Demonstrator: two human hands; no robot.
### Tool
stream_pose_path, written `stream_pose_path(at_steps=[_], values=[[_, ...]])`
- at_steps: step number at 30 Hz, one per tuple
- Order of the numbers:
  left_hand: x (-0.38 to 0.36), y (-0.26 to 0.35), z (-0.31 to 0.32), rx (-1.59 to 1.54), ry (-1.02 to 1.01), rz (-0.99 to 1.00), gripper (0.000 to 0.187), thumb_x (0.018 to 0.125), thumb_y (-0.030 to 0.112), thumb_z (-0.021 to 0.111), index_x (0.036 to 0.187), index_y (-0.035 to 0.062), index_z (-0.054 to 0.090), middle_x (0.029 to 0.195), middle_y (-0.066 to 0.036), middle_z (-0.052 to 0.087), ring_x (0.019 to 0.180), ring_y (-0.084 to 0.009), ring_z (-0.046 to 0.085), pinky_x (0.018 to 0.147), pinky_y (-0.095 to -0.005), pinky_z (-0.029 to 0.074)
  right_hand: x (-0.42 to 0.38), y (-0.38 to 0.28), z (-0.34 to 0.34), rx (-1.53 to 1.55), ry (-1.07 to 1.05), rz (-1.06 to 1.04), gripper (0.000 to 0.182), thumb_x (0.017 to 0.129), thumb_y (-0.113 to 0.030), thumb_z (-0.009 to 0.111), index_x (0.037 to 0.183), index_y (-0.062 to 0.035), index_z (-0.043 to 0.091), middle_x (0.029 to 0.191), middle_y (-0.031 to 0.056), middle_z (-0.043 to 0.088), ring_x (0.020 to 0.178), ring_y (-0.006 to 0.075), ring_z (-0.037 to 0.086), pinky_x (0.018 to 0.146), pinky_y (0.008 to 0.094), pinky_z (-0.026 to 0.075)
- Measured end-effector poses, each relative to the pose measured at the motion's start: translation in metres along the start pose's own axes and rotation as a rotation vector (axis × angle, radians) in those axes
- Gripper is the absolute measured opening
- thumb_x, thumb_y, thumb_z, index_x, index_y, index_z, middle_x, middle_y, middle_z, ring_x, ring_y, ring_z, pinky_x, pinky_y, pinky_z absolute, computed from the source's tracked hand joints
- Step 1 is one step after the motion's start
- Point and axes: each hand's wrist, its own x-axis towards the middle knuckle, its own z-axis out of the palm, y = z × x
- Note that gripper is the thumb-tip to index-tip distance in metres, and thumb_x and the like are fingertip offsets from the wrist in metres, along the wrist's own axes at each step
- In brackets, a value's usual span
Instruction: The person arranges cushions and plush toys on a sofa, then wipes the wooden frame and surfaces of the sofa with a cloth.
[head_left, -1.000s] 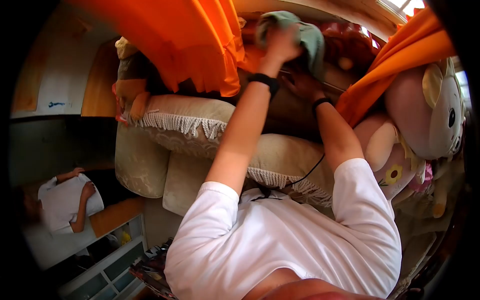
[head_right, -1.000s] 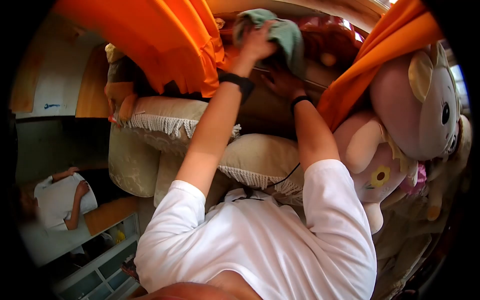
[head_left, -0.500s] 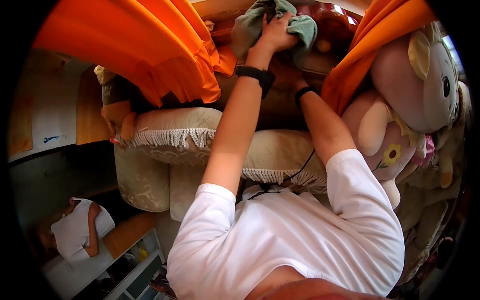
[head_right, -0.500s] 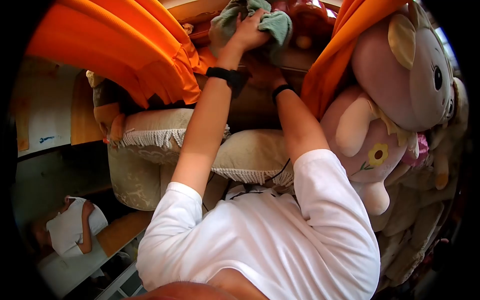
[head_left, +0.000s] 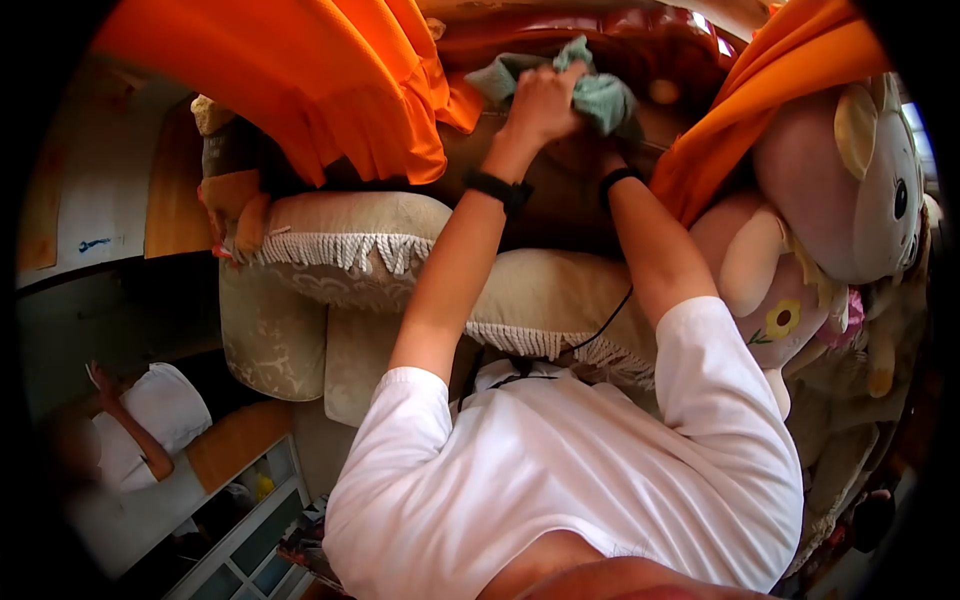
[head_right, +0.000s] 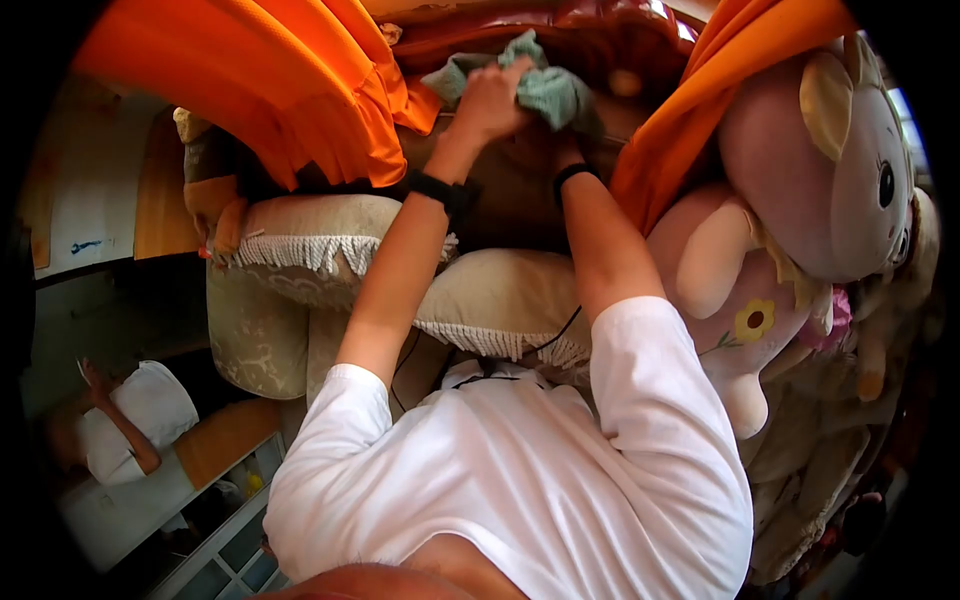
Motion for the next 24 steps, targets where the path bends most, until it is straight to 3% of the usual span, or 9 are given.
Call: stream_pose_path(at_steps=[1, 4, 6, 10, 12, 15, 18, 21, 24], values=[[0.010, 0.000, -0.002, 0.057, 0.087, 0.081, 0.055, 0.067, 0.023, 0.074, 0.118, 0.0212, 0.056, 0.093, -0.021, 0.064, 0.091, -0.0440, 0.062, 0.083, -0.0493, 0.049, 0.000, -0.014, -0.013, 0.043, -0.135, 0.151, 0.055, 0.089, -0.051, 0.053, 0.124, -0.0098, 0.056, 0.133, 0.0149, 0.052, 0.125, 0.0341, 0.047, 0.103, 0.0462, 0.039], [0.034, 0.004, -0.019, -0.085, 0.182, 0.150, 0.049, 0.068, 0.024, 0.073, 0.115, 0.0196, 0.058, 0.098, -0.020, 0.065, 0.092, -0.0434, 0.063, 0.081, -0.0484, 0.051, 0.004, -0.009, -0.006, 0.105, -0.013, -0.019, 0.054, 0.091, -0.050, 0.052, 0.126, -0.0088, 0.055, 0.136, 0.0169, 0.049, 0.126, 0.0345, 0.045, 0.104, 0.0463, 0.038], [0.043, -0.014, -0.014, -0.302, 0.105, 0.073, 0.046, 0.070, 0.023, 0.071, 0.114, 0.0172, 0.061, 0.106, -0.019, 0.066, 0.096, -0.0430, 0.062, 0.083, -0.0473, 0.051, 0.007, -0.011, -0.011, -0.102, 0.268, -0.230, 0.051, 0.093, -0.047, 0.049, 0.126, -0.0093, 0.056, 0.139, 0.0183, 0.045, 0.128, 0.0345, 0.043, 0.105, 0.0464, 0.037], [0.010, -0.083, 0.004, -0.083, 0.017, -0.164, 0.052, 0.070, 0.020, 0.068, 0.121, 0.0097, 0.061, 0.110, -0.024, 0.065, 0.102, -0.0420, 0.061, 0.087, -0.0462, 0.050, 0.010, 0.002, 0.007, -0.061, 0.313, -0.188, 0.049, 0.094, -0.047, 0.047, 0.123, -0.0080, 0.057, 0.129, 0.0202, 0.053, 0.124, 0.0343, 0.048, 0.102, 0.0462, 0.040], [-0.017, -0.103, -0.001, -0.067, 0.105, -0.227, 0.056, 0.068, 0.016, 0.067, 0.122, 0.0056, 0.060, 0.107, -0.025, 0.065, 0.102, -0.0425, 0.061, 0.088, -0.0453, 0.050, 0.010, -0.013, -0.022, 0.066, -0.250, 0.044, 0.047, 0.095, -0.049, 0.045, 0.117, -0.0097, 0.060, 0.111, 0.0195, 0.064, 0.109, 0.0347, 0.059, 0.092, 0.0478, 0.047], [-0.030, -0.113, -0.011, -0.087, 0.233, -0.371, 0.054, 0.067, 0.011, 0.067, 0.119, 0.0022, 0.060, 0.105, -0.026, 0.066, 0.101, -0.0421, 0.062, 0.087, -0.0435, 0.051, 0.004, -0.018, -0.020, -0.033, -0.129, 0.101, 0.046, 0.094, -0.052, 0.044, 0.112, -0.0127, 0.061, 0.095, 0.0160, 0.068, 0.094, 0.0359, 0.064, 0.081, 0.0502, 0.051], [-0.023, -0.116, -0.008, -0.096, 0.302, -0.462, 0.050, 0.066, 0.011, 0.068, 0.115, 0.0017, 0.060, 0.102, -0.027, 0.065, 0.098, -0.0416, 0.063, 0.086, -0.0442, 0.051, 0.004, -0.016, -0.017, -0.034, -0.144, 0.113, 0.048, 0.093, -0.056, 0.042, 0.115, -0.0162, 0.059, 0.100, 0.0131, 0.069, 0.093, 0.0355, 0.065, 0.080, 0.0504, 0.051], [-0.011, -0.091, 0.016, -0.159, 0.401, -0.243, 0.047, 0.065, 0.011, 0.069, 0.111, 0.0038, 0.060, 0.100, -0.025, 0.065, 0.097, -0.0425, 0.061, 0.084, -0.0464, 0.051, 0.008, -0.013, -0.018, 0.015, -0.234, 0.149, 0.051, 0.093, -0.058, 0.040, 0.121, -0.0181, 0.057, 0.111, 0.0141, 0.066, 0.100, 0.0348, 0.064, 0.083, 0.0490, 0.051], [0.008, -0.045, 0.024, -0.201, 0.248, -0.054, 0.050, 0.063, 0.010, 0.071, 0.112, 0.0075, 0.061, 0.105, -0.024, 0.063, 0.104, -0.0430, 0.057, 0.087, -0.0473, 0.049, 0.000, -0.015, -0.009, 0.092, -0.233, 0.151, 0.054, 0.093, -0.059, 0.039, 0.127, -0.0190, 0.055, 0.121, 0.0151, 0.063, 0.105, 0.0346, 0.062, 0.086, 0.0482, 0.050]])
